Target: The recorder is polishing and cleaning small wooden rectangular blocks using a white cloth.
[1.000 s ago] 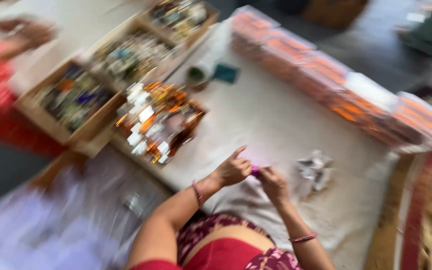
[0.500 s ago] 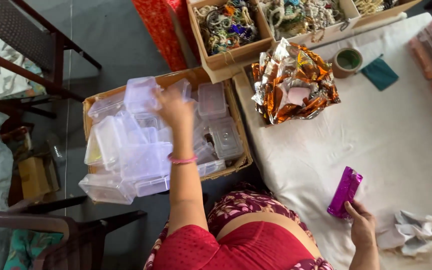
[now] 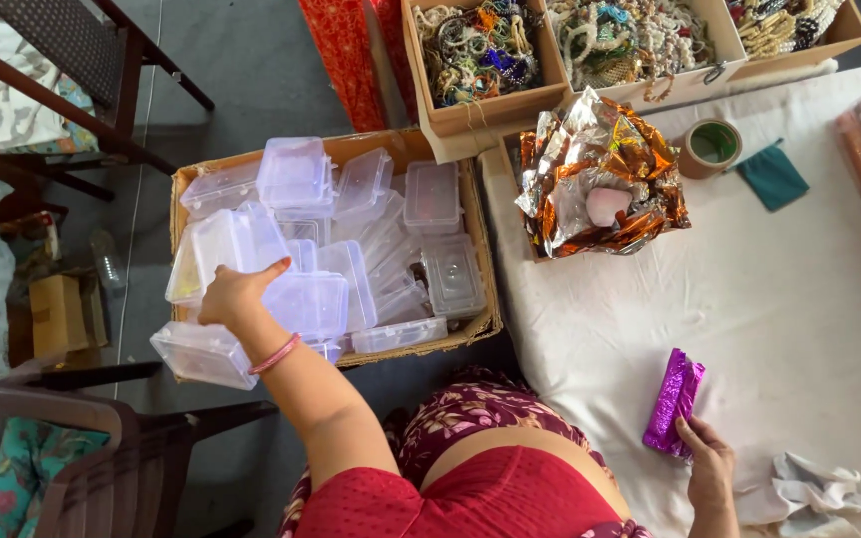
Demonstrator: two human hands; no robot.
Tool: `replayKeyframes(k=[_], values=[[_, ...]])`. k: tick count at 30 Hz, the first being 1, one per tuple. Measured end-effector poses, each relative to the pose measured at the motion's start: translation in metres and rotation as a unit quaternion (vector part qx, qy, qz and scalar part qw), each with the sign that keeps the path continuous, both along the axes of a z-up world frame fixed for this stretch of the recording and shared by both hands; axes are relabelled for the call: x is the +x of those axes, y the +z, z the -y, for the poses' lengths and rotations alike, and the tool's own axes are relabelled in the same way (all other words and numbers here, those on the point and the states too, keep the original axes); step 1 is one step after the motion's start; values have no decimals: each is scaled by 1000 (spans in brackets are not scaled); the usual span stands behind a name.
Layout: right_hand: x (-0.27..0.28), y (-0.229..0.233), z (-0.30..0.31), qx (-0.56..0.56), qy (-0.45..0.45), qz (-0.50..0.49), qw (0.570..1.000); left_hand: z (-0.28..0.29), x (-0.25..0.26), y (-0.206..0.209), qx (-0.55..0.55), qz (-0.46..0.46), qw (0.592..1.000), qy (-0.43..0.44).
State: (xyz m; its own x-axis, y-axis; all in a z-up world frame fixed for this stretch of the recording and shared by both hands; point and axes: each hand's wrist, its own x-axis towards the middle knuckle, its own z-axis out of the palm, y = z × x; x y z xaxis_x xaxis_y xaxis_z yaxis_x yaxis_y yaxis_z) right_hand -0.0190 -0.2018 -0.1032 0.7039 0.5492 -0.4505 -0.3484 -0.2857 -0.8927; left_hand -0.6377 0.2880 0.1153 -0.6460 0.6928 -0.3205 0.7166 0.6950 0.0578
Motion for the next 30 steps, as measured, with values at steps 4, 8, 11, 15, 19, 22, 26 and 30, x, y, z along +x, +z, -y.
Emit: replayKeyframes(k=[4,8,11,15,19,22,26,30], values=[[-1,3,1,1,-3,-4,1000,-1,-33,-18,-22,61,997,-31],[-4,4,1,-2,-3,-8,1000,-14,-59,-38,-6,187,976,-110],[-6,6,-1,7,-8,-13,1000,-8,-39,6,-54,213,963,-158],[-7,7,1,-18,-20,-15,1000,30,72,128,171,113,913,-352],[-8,21,-1,-11,-47,-18,999,57,209,187,306,200,749,-553],[-7,25,15,86,-222,-162,958,90,322,195,289,312,542,-725],[16,-17,64,215,-366,-123,897,176,472,131,286,239,408,-833],[4,-11,108,230,-430,-94,868,271,549,50,273,192,350,-875]])
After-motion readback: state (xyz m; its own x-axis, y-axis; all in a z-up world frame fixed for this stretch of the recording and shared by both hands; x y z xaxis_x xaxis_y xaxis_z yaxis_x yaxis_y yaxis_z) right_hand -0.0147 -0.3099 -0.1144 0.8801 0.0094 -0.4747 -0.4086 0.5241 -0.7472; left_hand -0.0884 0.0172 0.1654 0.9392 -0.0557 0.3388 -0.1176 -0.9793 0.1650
